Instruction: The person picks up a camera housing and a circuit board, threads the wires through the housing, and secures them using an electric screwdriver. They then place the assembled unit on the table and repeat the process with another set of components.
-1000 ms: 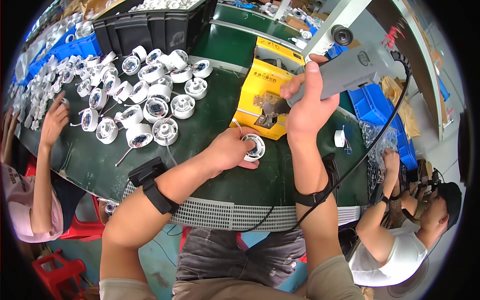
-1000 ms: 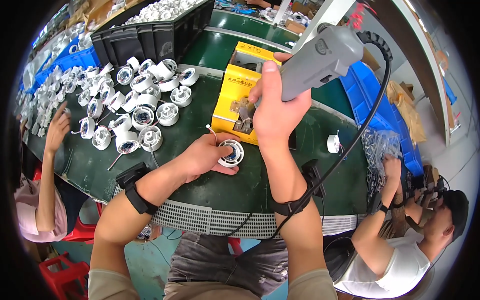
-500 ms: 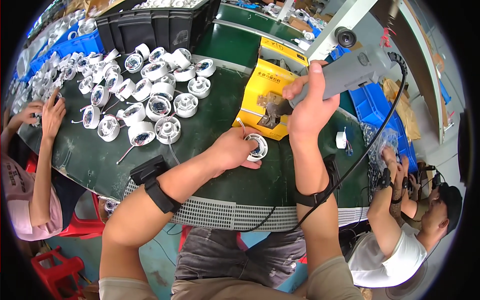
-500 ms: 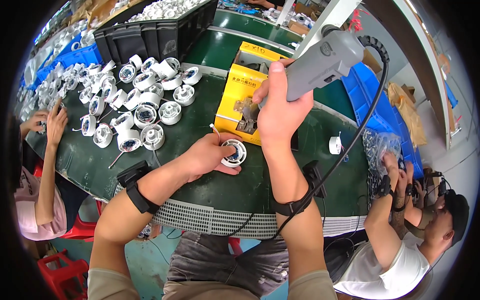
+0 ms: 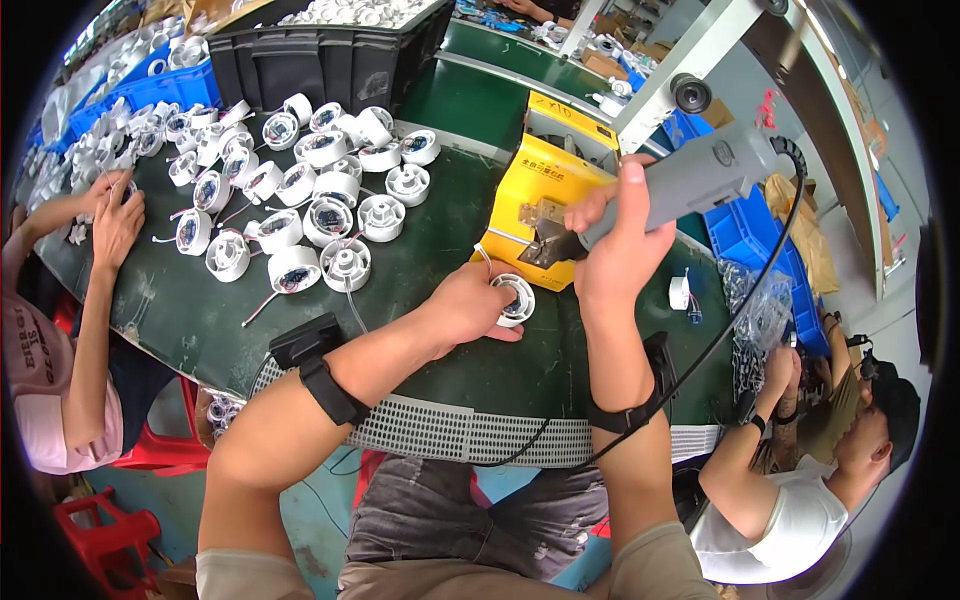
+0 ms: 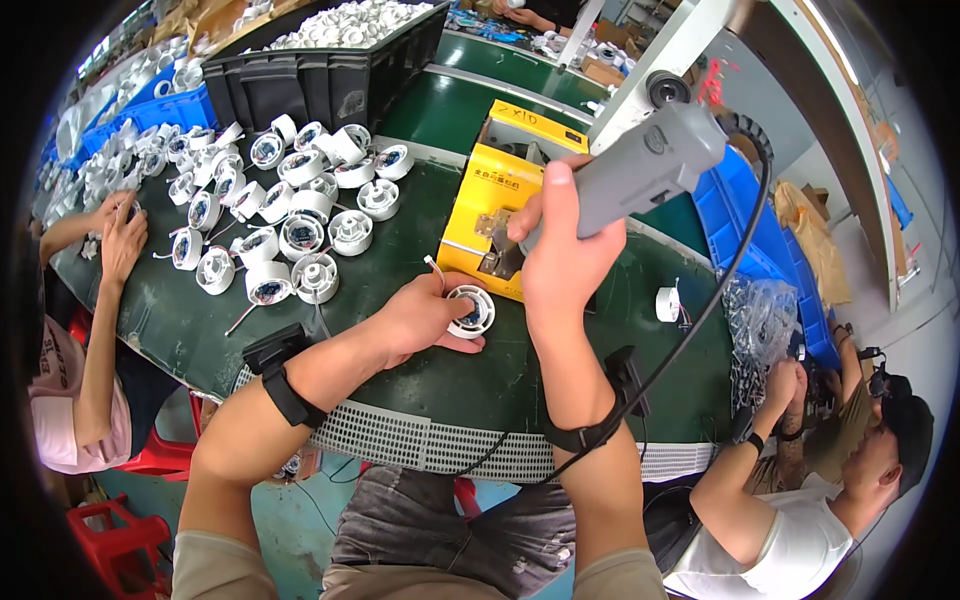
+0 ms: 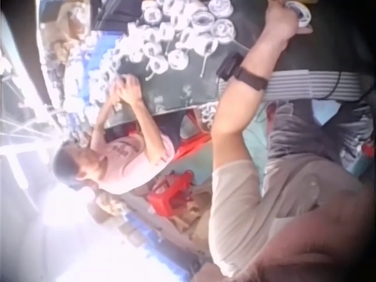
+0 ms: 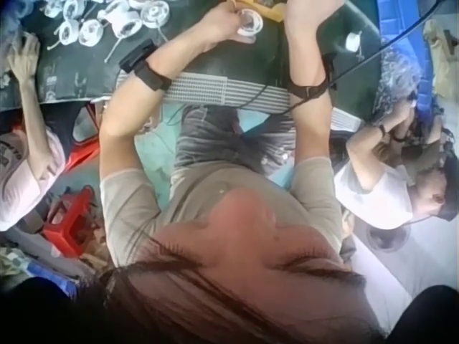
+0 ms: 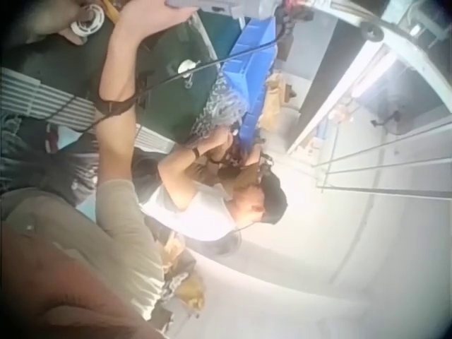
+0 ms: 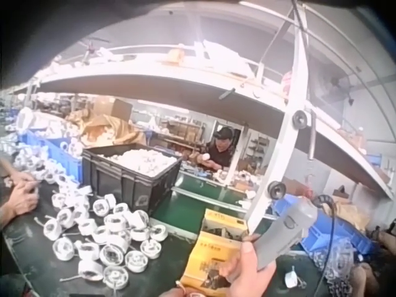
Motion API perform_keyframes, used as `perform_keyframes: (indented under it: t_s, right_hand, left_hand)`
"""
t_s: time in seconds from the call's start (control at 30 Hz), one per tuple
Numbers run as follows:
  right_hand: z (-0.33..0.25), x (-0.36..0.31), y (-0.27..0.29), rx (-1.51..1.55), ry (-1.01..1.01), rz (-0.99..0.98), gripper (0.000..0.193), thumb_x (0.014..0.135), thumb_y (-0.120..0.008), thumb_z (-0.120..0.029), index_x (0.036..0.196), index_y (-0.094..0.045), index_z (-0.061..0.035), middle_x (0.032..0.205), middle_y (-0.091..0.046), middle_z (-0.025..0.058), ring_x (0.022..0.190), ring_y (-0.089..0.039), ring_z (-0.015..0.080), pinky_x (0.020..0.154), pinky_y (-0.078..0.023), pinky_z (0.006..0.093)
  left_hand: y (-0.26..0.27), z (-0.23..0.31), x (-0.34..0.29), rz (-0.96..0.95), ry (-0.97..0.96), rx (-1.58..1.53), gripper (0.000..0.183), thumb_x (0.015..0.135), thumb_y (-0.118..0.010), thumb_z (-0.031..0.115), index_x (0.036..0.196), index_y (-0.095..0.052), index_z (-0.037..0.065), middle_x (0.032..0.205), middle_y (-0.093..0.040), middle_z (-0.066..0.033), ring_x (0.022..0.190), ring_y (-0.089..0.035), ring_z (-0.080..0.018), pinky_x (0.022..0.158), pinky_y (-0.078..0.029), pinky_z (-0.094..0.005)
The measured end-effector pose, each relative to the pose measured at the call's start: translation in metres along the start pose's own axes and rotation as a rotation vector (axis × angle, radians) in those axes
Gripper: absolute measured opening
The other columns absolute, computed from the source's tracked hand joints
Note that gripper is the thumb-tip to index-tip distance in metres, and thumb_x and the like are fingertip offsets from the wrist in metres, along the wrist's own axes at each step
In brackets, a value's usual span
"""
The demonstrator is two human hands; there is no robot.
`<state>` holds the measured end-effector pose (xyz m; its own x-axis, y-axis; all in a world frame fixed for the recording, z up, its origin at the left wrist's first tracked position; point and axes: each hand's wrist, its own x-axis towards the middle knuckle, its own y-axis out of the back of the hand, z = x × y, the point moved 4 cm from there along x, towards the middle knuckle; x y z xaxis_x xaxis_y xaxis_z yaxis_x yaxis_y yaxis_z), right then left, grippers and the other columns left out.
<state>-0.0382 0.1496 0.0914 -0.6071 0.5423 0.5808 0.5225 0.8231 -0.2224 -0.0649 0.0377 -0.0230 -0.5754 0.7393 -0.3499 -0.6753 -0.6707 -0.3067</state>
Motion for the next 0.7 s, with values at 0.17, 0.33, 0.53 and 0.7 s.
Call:
perform_keyframes:
  t_s: [0.17, 0.33, 0.53, 0.7]
  right_hand:
    - [-0.006, -0.024, 0.003, 0.100, -0.088, -0.023, 0.026, 0.096, -0.053, -0.022, 0.111, -0.048, -0.0022, 0.055, -0.041, 0.0037, 0.048, -0.042, 0.0138, 0.048, -0.040, 0.0321]
    - [0.001, -0.033, 0.002, 0.087, -0.170, -0.080, 0.025, 0.096, -0.052, -0.023, 0.111, -0.048, -0.0033, 0.055, -0.043, 0.0044, 0.047, -0.043, 0.0141, 0.049, -0.042, 0.0315]
    - [0.007, -0.034, 0.002, 0.068, -0.159, -0.118, 0.026, 0.095, -0.054, -0.023, 0.110, -0.049, -0.0030, 0.055, -0.045, 0.0049, 0.046, -0.044, 0.0142, 0.049, -0.042, 0.0306]
    - [0.008, -0.035, 0.001, 0.069, -0.165, -0.130, 0.025, 0.094, -0.056, -0.023, 0.108, -0.049, -0.0026, 0.054, -0.045, 0.0053, 0.046, -0.044, 0.0142, 0.048, -0.042, 0.0307]
  left_hand:
    - [0.000, 0.000, 0.001, -0.006, -0.003, 0.008, 0.030, 0.094, -0.046, 0.004, 0.123, -0.049, -0.005, 0.105, -0.060, -0.0153, 0.085, -0.067, -0.0255, 0.076, -0.060, -0.0350]
    - [-0.002, 0.001, -0.001, -0.017, -0.005, 0.017, 0.033, 0.094, -0.046, 0.003, 0.126, -0.047, -0.006, 0.108, -0.060, -0.0158, 0.085, -0.067, -0.0253, 0.077, -0.060, -0.0348]
    - [-0.001, 0.001, -0.002, -0.016, -0.006, 0.027, 0.034, 0.094, -0.045, 0.004, 0.126, -0.046, -0.007, 0.106, -0.061, -0.0157, 0.085, -0.067, -0.0249, 0.077, -0.060, -0.0349]
    - [-0.002, 0.002, -0.001, -0.022, -0.011, 0.014, 0.035, 0.094, -0.045, 0.003, 0.127, -0.045, -0.007, 0.105, -0.061, -0.0160, 0.085, -0.067, -0.0250, 0.078, -0.060, -0.0351]
